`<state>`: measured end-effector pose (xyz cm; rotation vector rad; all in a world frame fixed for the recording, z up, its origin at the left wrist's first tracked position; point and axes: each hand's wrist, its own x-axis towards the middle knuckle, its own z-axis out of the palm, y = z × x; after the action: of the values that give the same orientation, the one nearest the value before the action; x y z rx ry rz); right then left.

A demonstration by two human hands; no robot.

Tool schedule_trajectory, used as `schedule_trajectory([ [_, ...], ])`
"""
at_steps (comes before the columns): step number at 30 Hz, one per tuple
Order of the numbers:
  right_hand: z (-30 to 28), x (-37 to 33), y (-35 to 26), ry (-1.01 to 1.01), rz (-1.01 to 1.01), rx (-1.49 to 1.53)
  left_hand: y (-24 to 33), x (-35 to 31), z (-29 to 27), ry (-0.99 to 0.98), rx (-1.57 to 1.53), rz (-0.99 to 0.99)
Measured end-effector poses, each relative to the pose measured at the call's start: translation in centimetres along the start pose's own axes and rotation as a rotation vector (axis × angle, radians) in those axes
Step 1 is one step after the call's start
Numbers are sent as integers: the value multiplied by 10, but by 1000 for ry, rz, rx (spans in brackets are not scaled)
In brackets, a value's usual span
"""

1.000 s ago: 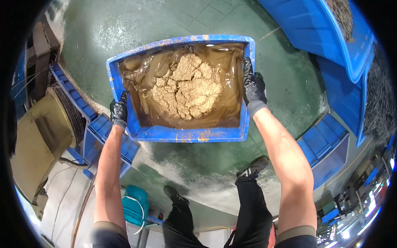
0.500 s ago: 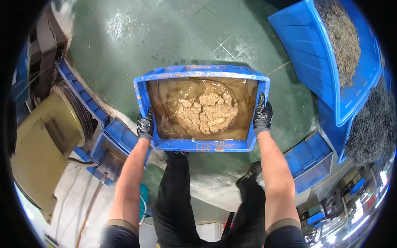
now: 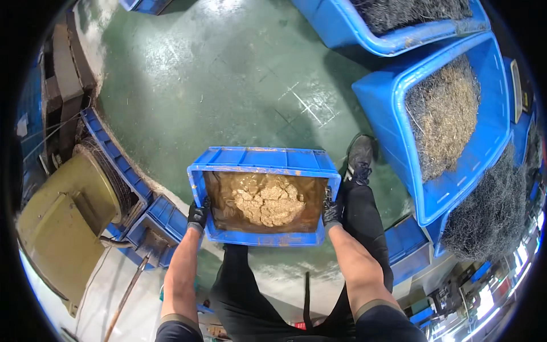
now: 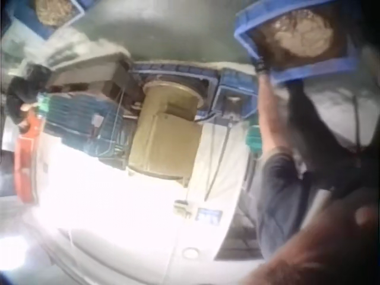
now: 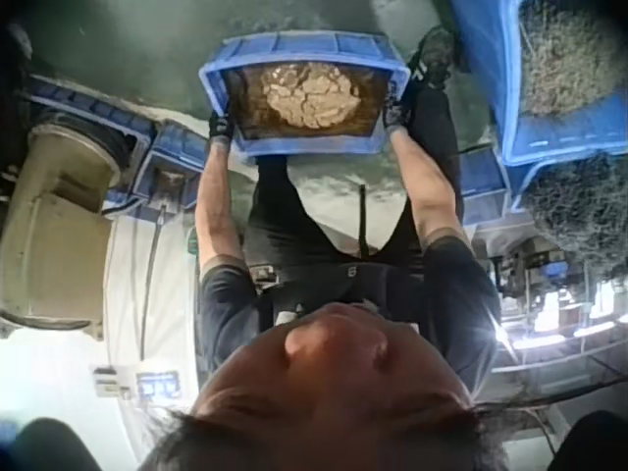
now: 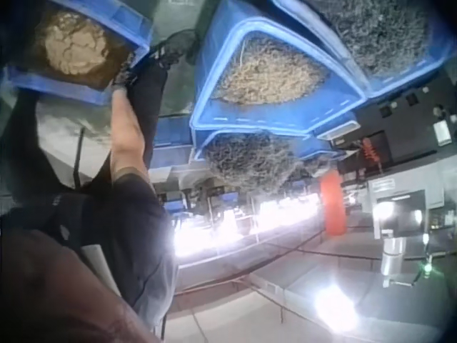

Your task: The worker scrapes and stirs material in a centrifuge-like machine, closes the lid, and then organizes and moves large blue bins containing processed or raw material.

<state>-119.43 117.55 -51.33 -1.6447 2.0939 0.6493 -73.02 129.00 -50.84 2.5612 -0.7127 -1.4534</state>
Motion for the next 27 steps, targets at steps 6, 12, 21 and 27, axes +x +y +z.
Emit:
schedule_trajectory([
  [6,-38,10,-49,-267,66,787,42,5,-76,-33,24,-85],
  [12,-73,42,-99,-335,246,974,143,77,-137,50,297,186],
  [21,-160,116,-176,-454,65,643,343,242,-197,60,369,813],
  [27,-98,167,-140,-30,-46,355,485,281,-155,-13,444,509],
])
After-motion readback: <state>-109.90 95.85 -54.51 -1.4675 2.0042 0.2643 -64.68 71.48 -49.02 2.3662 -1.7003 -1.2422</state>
